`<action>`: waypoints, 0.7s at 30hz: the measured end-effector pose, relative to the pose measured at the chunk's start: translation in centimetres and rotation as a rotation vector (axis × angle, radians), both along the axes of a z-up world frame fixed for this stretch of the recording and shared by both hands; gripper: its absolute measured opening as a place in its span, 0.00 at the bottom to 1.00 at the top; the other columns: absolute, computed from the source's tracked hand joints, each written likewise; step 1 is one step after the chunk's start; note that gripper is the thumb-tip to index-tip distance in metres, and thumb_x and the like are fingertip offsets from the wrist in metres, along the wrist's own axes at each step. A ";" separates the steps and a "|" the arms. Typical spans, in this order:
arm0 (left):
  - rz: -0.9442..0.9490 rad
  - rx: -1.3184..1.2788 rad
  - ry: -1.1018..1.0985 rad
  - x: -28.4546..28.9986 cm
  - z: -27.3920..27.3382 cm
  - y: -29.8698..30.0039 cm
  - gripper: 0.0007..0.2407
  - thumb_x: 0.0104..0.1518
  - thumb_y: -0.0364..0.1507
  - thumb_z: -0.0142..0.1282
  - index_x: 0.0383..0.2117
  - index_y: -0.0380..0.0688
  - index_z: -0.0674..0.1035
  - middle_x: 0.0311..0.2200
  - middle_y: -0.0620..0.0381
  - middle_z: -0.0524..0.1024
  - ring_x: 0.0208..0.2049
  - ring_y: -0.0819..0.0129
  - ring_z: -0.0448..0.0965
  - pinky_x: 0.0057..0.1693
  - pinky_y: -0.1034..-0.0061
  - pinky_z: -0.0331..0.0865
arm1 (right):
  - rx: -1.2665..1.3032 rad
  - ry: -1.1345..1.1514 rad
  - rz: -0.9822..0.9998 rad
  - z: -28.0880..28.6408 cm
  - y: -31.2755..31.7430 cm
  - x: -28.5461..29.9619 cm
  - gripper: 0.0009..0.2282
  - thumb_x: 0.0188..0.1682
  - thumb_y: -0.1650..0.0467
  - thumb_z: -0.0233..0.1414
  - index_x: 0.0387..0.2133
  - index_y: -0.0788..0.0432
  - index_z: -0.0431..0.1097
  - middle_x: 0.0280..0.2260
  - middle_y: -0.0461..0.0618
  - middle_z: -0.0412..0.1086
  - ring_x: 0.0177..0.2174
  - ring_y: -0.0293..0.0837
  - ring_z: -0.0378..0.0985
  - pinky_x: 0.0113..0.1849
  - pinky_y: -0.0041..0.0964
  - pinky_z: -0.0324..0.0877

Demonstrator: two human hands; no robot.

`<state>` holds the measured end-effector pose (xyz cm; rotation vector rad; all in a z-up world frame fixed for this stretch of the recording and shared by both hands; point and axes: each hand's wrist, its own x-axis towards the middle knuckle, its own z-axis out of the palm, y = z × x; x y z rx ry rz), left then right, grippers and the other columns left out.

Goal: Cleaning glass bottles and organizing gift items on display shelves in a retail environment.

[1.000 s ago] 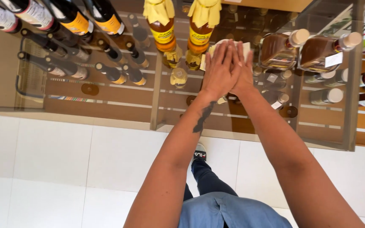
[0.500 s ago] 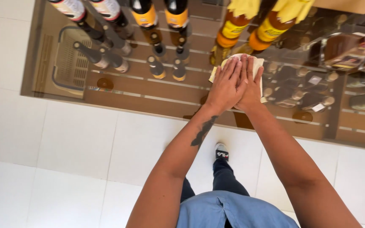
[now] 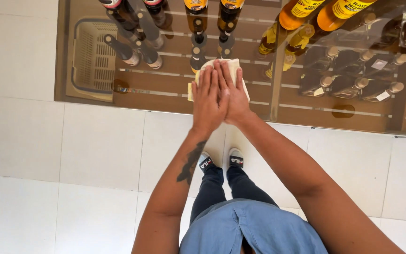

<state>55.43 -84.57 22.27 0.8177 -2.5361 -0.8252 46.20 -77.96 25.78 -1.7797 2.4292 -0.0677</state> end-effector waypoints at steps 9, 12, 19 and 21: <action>-0.054 -0.181 0.240 -4.7 1.9 12.5 0.29 0.61 0.41 0.47 0.66 0.37 0.65 0.67 0.38 0.62 0.68 0.39 0.63 0.70 0.41 0.53 | -0.080 0.064 -0.034 0.7 13.3 -3.0 0.34 0.52 0.63 0.38 0.72 0.63 0.39 0.73 0.61 0.31 0.71 0.59 0.27 0.63 0.72 0.31; -0.106 -0.083 0.200 -5.4 1.8 14.6 0.31 0.61 0.44 0.44 0.68 0.38 0.62 0.70 0.39 0.56 0.73 0.43 0.54 0.73 0.45 0.43 | -0.012 0.075 -0.079 0.7 15.6 -3.8 0.37 0.49 0.65 0.41 0.72 0.64 0.37 0.74 0.62 0.30 0.71 0.59 0.26 0.64 0.68 0.29; -0.159 -0.023 0.110 -5.1 0.7 8.5 0.30 0.64 0.47 0.40 0.70 0.43 0.60 0.72 0.45 0.54 0.73 0.47 0.53 0.74 0.46 0.46 | 0.004 0.008 -0.097 -0.4 10.4 -4.3 0.38 0.47 0.66 0.43 0.72 0.65 0.34 0.73 0.62 0.26 0.71 0.59 0.21 0.63 0.70 0.23; -0.176 0.019 0.052 -5.2 0.6 5.4 0.30 0.66 0.48 0.36 0.70 0.44 0.59 0.72 0.44 0.54 0.74 0.46 0.52 0.75 0.46 0.44 | 0.002 0.012 -0.084 -0.1 7.5 -4.5 0.38 0.48 0.67 0.44 0.72 0.65 0.34 0.73 0.62 0.26 0.71 0.59 0.22 0.64 0.71 0.24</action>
